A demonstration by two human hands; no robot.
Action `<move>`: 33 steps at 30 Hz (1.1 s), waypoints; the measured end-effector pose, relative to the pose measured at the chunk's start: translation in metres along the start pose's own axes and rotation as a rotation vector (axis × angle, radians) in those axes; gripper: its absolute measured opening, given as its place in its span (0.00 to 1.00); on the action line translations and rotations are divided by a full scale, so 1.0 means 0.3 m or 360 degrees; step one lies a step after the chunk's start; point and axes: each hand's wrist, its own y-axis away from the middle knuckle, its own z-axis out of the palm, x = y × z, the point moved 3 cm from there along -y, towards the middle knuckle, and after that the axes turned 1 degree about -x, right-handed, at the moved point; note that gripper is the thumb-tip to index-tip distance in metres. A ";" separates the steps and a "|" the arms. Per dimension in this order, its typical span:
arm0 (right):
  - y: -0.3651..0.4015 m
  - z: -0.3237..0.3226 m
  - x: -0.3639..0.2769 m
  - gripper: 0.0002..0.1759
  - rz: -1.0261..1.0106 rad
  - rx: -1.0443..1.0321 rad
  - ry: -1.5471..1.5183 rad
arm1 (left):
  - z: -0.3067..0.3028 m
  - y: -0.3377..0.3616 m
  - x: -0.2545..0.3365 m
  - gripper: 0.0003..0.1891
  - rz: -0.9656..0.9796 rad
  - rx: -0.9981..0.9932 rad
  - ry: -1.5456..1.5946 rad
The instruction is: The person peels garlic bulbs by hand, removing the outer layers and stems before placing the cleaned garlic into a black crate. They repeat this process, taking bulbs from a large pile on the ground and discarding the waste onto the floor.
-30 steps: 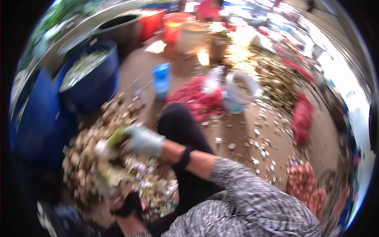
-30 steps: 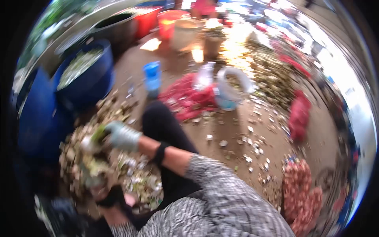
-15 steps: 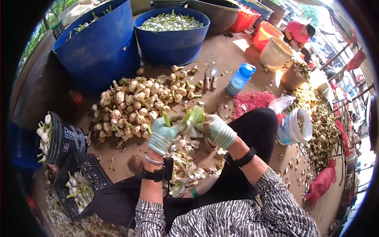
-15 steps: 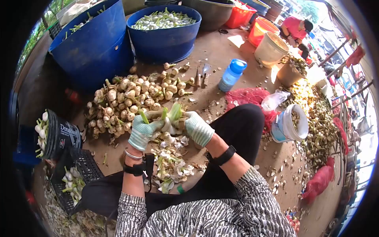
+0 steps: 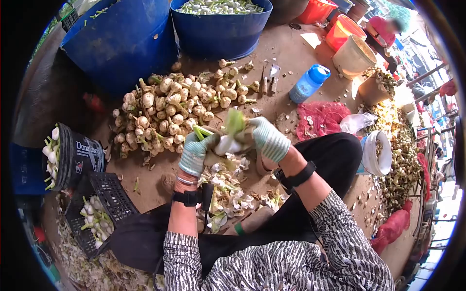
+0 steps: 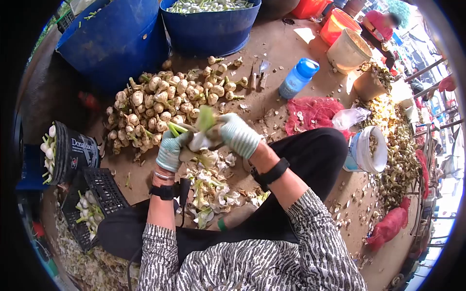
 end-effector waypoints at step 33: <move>0.055 0.080 0.131 0.17 -0.0550 0.0038 0.1440 | -0.162 -0.014 -0.099 0.20 -0.0317 0.0301 0.1224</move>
